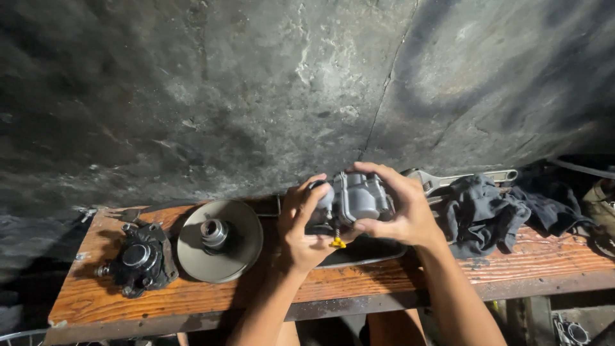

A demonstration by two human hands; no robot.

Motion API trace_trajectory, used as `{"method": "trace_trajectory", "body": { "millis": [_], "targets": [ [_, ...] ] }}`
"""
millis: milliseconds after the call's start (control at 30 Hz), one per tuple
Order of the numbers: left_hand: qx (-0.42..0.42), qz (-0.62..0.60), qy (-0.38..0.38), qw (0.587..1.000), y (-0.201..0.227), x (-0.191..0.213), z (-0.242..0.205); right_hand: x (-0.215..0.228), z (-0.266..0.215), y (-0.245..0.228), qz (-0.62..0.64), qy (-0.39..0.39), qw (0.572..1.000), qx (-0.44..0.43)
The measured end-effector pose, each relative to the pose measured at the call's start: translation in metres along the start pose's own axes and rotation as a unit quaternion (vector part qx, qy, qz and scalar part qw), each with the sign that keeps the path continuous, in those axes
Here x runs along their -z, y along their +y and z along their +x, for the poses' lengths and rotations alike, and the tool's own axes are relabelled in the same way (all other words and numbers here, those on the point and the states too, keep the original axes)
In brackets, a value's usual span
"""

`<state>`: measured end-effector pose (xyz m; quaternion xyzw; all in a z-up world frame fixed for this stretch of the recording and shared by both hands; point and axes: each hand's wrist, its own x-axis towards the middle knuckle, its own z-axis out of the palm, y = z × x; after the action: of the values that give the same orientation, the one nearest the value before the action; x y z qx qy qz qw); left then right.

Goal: The person cleans a mechanical part with a cloth, then assembles it with another component. They use a screwdriver to tighten screws on the assembled unit and finish by wiping it with a cloth.

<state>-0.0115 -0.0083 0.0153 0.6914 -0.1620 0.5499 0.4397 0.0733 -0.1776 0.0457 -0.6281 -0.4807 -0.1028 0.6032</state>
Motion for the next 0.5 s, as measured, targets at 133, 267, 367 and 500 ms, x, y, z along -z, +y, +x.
{"method": "trace_trajectory", "body": {
  "millis": [133,267,367,500],
  "targets": [
    [0.077,0.022,0.043,0.996,-0.006,-0.007,-0.013,-0.001,-0.003,0.006,-0.068,0.01,0.998,-0.012],
    [0.153,0.016,0.023,0.988,-0.002,-0.006,-0.005,0.009,0.0,0.001,-0.003,-0.051,0.996,-0.075],
    [0.153,0.004,-0.014,0.988,0.008,-0.002,0.006,0.005,-0.002,0.007,0.001,-0.075,0.994,-0.077],
    [0.085,0.025,-0.041,0.995,0.006,0.001,0.005,-0.003,-0.012,0.023,0.036,-0.062,0.995,-0.073]
  ]
}}
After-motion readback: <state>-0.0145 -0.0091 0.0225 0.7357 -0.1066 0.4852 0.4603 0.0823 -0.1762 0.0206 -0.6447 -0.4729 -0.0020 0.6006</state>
